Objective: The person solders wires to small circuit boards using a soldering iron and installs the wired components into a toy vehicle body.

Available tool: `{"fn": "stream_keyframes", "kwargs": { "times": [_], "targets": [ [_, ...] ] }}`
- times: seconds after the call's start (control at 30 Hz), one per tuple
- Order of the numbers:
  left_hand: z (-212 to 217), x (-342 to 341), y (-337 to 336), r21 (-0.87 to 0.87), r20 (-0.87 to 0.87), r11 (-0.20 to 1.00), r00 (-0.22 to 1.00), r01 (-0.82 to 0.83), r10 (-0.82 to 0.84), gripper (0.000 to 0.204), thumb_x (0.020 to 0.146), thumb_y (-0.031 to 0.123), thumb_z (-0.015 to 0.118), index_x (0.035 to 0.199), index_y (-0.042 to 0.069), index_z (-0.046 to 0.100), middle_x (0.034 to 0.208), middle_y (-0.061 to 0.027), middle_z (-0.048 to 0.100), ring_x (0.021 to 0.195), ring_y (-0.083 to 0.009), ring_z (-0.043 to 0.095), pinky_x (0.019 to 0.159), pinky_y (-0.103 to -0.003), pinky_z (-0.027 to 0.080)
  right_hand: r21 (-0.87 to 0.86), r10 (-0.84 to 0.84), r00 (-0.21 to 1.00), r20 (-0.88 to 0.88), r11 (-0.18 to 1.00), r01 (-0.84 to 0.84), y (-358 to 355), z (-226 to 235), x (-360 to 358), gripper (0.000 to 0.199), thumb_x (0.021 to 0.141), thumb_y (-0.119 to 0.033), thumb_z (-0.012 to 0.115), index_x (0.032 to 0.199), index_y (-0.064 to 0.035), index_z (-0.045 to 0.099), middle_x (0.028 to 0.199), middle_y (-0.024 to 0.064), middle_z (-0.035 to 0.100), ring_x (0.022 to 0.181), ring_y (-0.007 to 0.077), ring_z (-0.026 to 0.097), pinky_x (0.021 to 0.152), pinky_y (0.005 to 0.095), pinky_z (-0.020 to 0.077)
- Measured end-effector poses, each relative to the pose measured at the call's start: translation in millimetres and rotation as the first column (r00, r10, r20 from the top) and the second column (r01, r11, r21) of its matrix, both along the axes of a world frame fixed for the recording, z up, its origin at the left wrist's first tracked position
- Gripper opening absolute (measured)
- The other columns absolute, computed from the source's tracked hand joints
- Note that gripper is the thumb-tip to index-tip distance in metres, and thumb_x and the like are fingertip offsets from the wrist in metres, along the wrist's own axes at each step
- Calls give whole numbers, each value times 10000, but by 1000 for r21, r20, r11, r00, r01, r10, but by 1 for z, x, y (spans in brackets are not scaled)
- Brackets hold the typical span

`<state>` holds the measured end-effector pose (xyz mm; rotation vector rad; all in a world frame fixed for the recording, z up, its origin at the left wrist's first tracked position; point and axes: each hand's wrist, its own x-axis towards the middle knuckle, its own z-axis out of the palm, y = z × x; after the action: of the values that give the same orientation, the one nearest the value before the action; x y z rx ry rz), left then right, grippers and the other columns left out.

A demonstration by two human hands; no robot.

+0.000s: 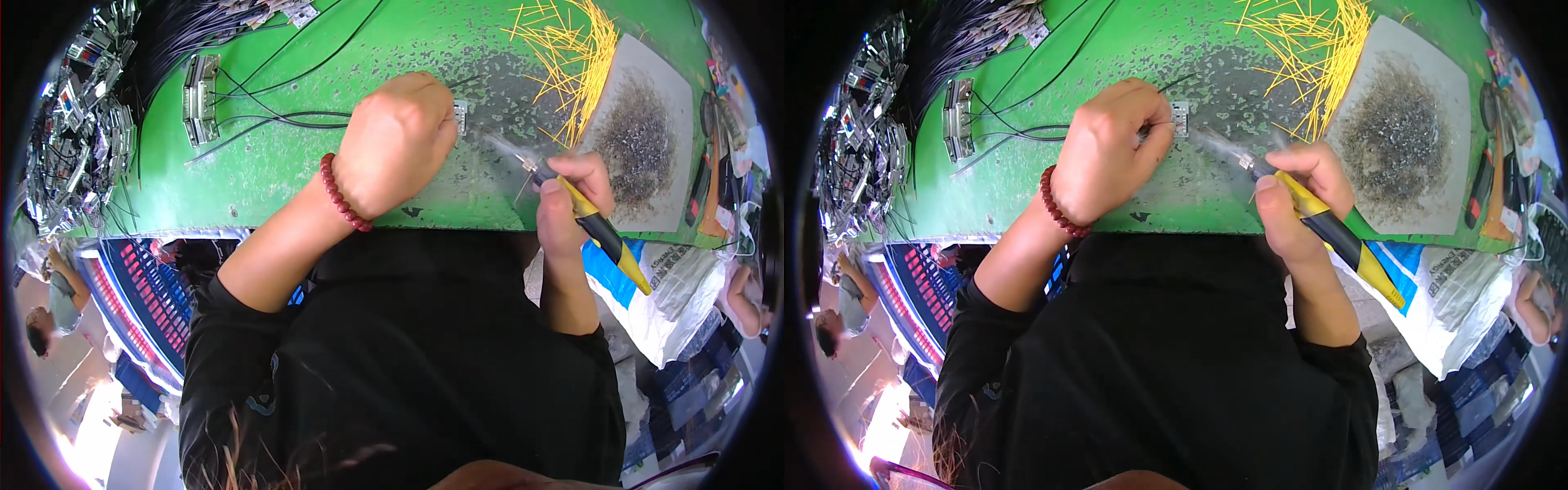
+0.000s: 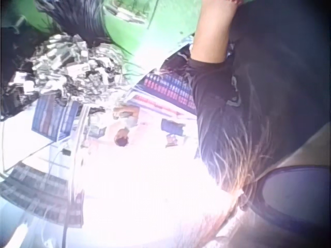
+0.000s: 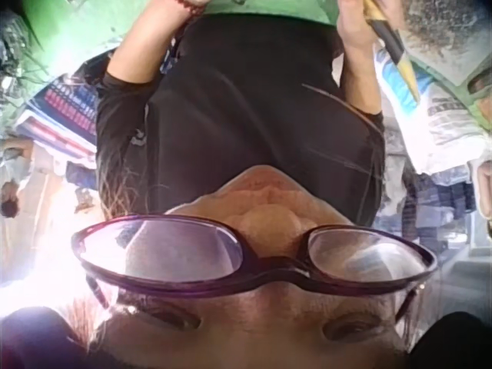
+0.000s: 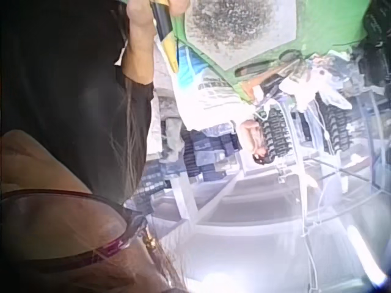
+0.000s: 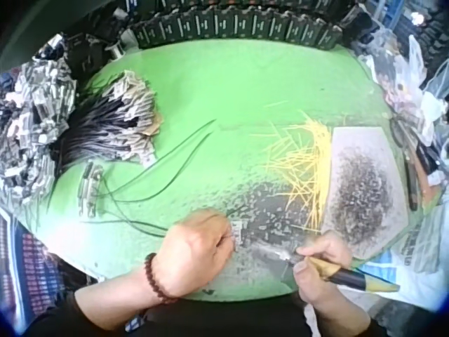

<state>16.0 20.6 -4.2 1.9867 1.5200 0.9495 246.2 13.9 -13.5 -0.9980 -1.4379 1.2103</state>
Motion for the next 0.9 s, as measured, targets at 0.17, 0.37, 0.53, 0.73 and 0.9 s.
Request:
{"fn": "stream_keyframes", "kwargs": {
  "times": [0.17,0.37,0.53,0.73,0.9],
  "targets": [
    [-2,1,0,16,12,1000,1000,-2,2,49,765,-13,642,768,-8,593,775,-136,604,746,-325,607,666,-387,501,28,2,997,74,1000,-4,0,-3,0,251,821,-177,729,947,-13,587,810,8,566,673,53,475,601,211,364],
    [-1,0,0,17,-18,1000,1000,-3,3,50,765,-6,647,774,-11,598,791,-137,611,759,-328,609,677,-386,505,28,18,992,125,999,-22,2,-1,-1,236,815,-158,721,941,-10,587,798,13,574,660,53,473,582,215,362],
    [-1,1,0,12,-30,1000,1000,2,-2,48,766,-5,646,772,-12,599,796,-140,612,763,-333,610,677,-388,507,29,-8,998,66,1000,6,2,-5,-1,232,818,-161,718,935,-10,587,802,16,568,657,52,470,587,209,362],
    [0,1,1,15,-42,1000,999,4,-4,42,762,-13,638,766,-14,597,790,-143,614,754,-333,612,670,-390,509,58,-34,999,21,998,32,1,-6,1,233,820,-155,725,937,-9,585,807,15,553,663,45,465,597,202,361],
    [0,1,2,2,-58,1000,998,6,-6,42,759,-16,637,763,-16,596,786,-145,613,744,-332,614,662,-384,510,21,-31,999,17,999,31,1,-5,-1,223,813,-141,722,932,-7,589,782,7,553,647,41,461,581,202,356]
  ]
}}
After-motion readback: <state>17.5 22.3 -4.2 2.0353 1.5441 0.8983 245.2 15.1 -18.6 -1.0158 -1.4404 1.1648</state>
